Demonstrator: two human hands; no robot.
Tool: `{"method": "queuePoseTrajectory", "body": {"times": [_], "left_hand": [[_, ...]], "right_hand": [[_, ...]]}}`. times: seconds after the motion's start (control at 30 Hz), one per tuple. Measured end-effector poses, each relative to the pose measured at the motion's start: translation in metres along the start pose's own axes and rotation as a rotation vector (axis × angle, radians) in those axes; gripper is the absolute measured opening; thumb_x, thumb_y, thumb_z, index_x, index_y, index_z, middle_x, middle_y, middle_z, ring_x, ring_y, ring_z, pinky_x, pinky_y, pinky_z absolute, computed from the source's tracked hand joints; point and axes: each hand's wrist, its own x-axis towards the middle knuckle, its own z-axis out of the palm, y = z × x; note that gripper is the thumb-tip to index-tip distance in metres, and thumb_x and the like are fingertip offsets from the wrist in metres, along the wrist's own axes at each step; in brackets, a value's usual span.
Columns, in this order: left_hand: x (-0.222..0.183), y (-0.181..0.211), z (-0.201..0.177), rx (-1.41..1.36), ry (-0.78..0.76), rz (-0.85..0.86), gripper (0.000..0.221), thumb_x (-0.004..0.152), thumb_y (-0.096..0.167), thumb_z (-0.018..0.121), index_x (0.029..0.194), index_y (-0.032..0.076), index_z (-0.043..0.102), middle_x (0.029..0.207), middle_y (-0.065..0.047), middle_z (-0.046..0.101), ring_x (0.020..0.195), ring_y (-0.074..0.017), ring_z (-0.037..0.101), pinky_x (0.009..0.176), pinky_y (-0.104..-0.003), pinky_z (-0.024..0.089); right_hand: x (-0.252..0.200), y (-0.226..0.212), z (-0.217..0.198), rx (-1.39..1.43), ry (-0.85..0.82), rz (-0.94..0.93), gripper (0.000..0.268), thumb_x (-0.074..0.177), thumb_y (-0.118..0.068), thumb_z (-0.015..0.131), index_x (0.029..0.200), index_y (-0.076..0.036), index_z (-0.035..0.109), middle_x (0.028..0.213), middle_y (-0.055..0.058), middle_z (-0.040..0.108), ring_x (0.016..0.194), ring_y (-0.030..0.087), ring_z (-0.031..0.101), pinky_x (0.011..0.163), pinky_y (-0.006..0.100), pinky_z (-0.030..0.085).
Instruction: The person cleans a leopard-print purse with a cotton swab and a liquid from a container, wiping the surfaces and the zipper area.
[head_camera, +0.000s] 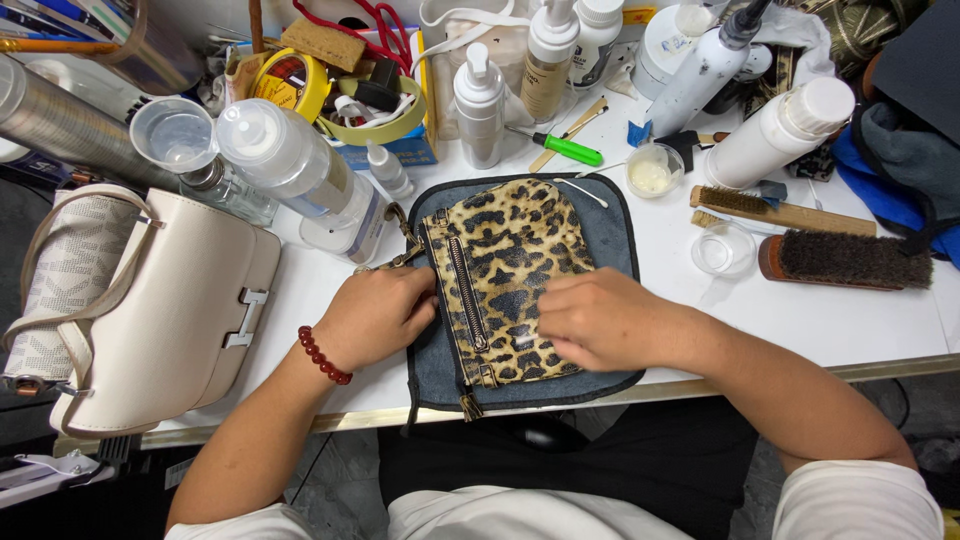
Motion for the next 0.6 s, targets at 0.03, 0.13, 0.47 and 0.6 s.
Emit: {"method": "queuePoseTrajectory", "body": {"times": [0.03,0.13,0.47,0.6], "left_hand": [[0.0,0.0,0.0,0.001,0.001,-0.001,0.017,0.087,0.02,0.063,0.091,0.005,0.068,0.081,-0.012,0.073,0.075,-0.0341,0.072,0.068,-0.047,0.056],[0.0,0.0,0.0,-0.013,-0.011,-0.013,0.016,0.087,0.02,0.062,0.092,0.005,0.068,0.082,-0.012,0.073,0.075,-0.0348,0.071,0.069,-0.047,0.056],[0.0,-0.002,0.003,0.014,-0.011,-0.01,0.017,0.088,0.021,0.063,0.093,0.005,0.068,0.082,-0.012,0.074,0.076,-0.034,0.072,0.069,-0.047,0.056],[0.002,-0.005,0.001,0.008,-0.017,-0.027,0.017,0.089,0.022,0.063,0.092,0.006,0.069,0.083,-0.013,0.074,0.074,-0.0349,0.072,0.07,-0.047,0.057]], "right_hand": [[-0.001,-0.002,0.0,0.0,0.001,-0.002,0.009,0.074,-0.011,0.075,0.073,-0.005,0.068,0.074,0.004,0.063,0.077,0.023,0.065,0.063,0.036,0.055],[-0.002,-0.002,0.0,0.072,0.008,-0.094,0.005,0.075,-0.01,0.073,0.078,-0.007,0.07,0.075,0.003,0.063,0.078,0.022,0.065,0.064,0.036,0.055],[0.0,0.007,0.005,0.008,0.039,-0.036,0.004,0.077,-0.01,0.072,0.079,-0.006,0.07,0.074,0.003,0.063,0.077,0.02,0.065,0.063,0.035,0.055],[0.0,0.009,-0.002,-0.077,0.11,0.042,0.006,0.077,-0.01,0.073,0.075,-0.006,0.069,0.074,0.003,0.064,0.075,0.023,0.064,0.058,0.037,0.053]]}}
